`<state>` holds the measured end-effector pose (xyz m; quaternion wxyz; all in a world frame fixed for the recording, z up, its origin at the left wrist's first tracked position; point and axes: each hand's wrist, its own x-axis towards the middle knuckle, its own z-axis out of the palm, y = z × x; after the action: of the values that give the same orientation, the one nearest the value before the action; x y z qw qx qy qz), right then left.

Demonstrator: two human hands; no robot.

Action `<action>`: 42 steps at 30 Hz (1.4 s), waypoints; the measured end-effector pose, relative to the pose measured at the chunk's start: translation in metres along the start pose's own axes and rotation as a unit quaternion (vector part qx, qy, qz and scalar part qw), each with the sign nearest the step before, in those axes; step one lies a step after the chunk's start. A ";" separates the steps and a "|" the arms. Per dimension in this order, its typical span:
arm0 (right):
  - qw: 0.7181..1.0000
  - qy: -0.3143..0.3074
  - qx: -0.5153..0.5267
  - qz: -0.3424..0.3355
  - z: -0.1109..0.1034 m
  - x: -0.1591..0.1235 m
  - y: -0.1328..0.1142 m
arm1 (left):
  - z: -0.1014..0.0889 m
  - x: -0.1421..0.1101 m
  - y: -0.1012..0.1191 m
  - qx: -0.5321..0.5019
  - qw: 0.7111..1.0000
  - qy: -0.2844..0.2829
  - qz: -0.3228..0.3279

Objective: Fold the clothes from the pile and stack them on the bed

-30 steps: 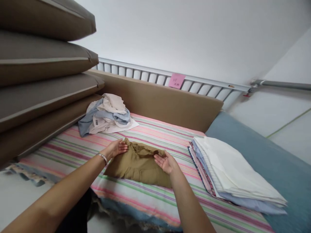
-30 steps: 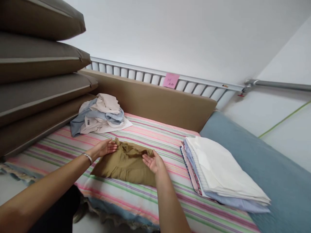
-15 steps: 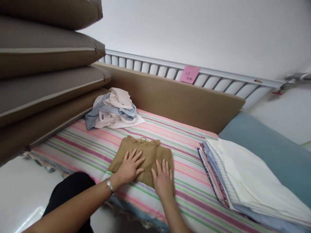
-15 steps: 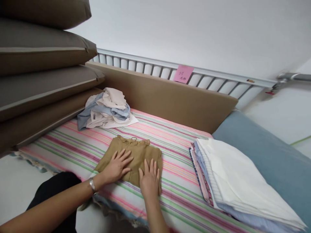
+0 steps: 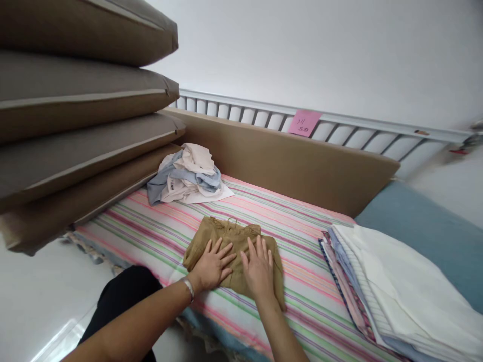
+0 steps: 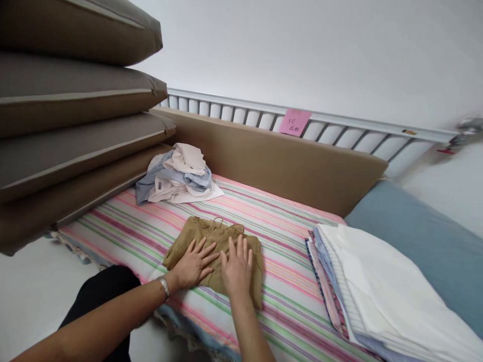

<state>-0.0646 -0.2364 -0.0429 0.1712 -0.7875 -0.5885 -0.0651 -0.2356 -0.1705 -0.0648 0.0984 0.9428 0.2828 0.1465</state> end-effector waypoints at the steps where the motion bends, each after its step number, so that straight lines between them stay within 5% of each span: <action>1: 0.999 -0.012 -0.017 0.025 0.007 0.003 0.005 | 0.001 0.000 0.000 -0.003 1.000 -0.001 0.000; 6: 0.991 -0.038 -0.085 0.094 0.034 0.001 0.031 | -0.002 -0.003 0.001 -0.029 0.999 0.018 0.016; 9: 0.990 -0.041 -0.097 0.097 0.034 -0.001 0.031 | -0.011 -0.014 0.001 -0.072 0.993 0.089 0.001; 13: 0.988 -0.050 -0.100 0.108 0.030 0.001 0.027 | -0.028 -0.038 -0.014 -0.173 0.931 0.274 -0.169; 15: 0.988 -0.049 -0.104 0.106 0.031 0.001 0.027 | -0.035 -0.047 -0.027 -0.230 0.879 0.308 -0.281; 19: 0.987 -0.048 -0.116 0.102 0.031 0.001 0.027 | -0.043 -0.049 -0.051 -0.279 0.837 0.195 -0.428; 25: 0.983 -0.053 -0.136 0.109 0.027 0.000 0.023 | -0.044 -0.025 -0.070 -0.283 0.835 0.099 -0.462; 35: 0.987 -0.041 -0.110 0.112 0.030 0.000 0.025 | -0.046 0.012 -0.075 -0.203 0.870 0.081 -0.442; 39: 0.993 -0.013 -0.015 0.118 0.033 0.000 0.032 | -0.038 0.007 -0.065 -0.126 0.893 0.109 -0.418; 42: 0.982 0.063 0.121 0.127 0.032 0.001 0.048 | -0.025 0.000 -0.066 -0.043 0.909 0.085 -0.405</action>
<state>-0.0225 -0.2365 -0.0821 0.3093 -0.8234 -0.4754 -0.0207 -0.2776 -0.1140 -0.0588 0.1656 0.7261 0.6409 0.1858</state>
